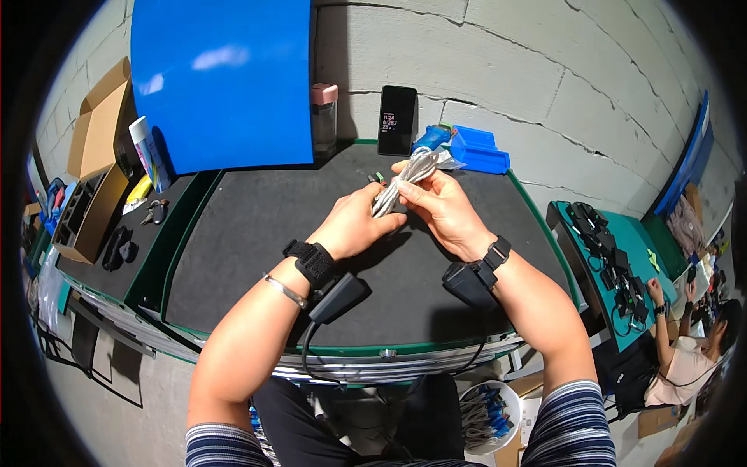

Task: Assembling or inspecting electronic cables with blue connectors at a workbench.

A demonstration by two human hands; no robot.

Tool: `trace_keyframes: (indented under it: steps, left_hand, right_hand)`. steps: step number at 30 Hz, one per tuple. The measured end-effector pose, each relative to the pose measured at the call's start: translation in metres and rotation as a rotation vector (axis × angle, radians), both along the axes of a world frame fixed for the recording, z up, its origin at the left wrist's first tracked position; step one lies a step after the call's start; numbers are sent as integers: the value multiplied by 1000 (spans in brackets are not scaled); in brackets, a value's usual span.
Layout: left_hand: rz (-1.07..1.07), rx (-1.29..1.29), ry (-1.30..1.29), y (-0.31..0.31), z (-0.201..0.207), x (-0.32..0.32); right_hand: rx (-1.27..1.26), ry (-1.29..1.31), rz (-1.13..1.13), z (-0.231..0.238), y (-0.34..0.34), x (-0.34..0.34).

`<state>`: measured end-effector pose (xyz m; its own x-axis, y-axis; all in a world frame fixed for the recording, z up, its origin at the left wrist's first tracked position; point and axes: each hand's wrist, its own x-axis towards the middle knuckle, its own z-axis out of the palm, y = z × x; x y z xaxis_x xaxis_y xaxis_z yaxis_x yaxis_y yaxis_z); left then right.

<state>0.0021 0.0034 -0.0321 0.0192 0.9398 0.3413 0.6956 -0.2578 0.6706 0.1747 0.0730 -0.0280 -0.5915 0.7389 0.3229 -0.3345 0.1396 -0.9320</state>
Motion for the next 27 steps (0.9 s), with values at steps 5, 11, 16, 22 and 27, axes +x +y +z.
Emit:
trace_keyframes:
  steps: [5,11,16,22,27]
  left_hand:
    - [-360,-212,-435,0,9,-6]
    - [-581,-296,-700,-2,7,-5]
    - [-505,-275,-664,3,-2,1]
    - [-343,-115,-349,10,-12,3]
    - [-239,-92,-471,9,-6,-3]
  right_hand:
    - [-18,2,100,7,4,5]
    - [-103,11,211,9,4,8]
    - [3,-22,128,-1,11,3]
    - [116,-70,44,-1,8,5]
    - [418,-75,-194,8,6,9]
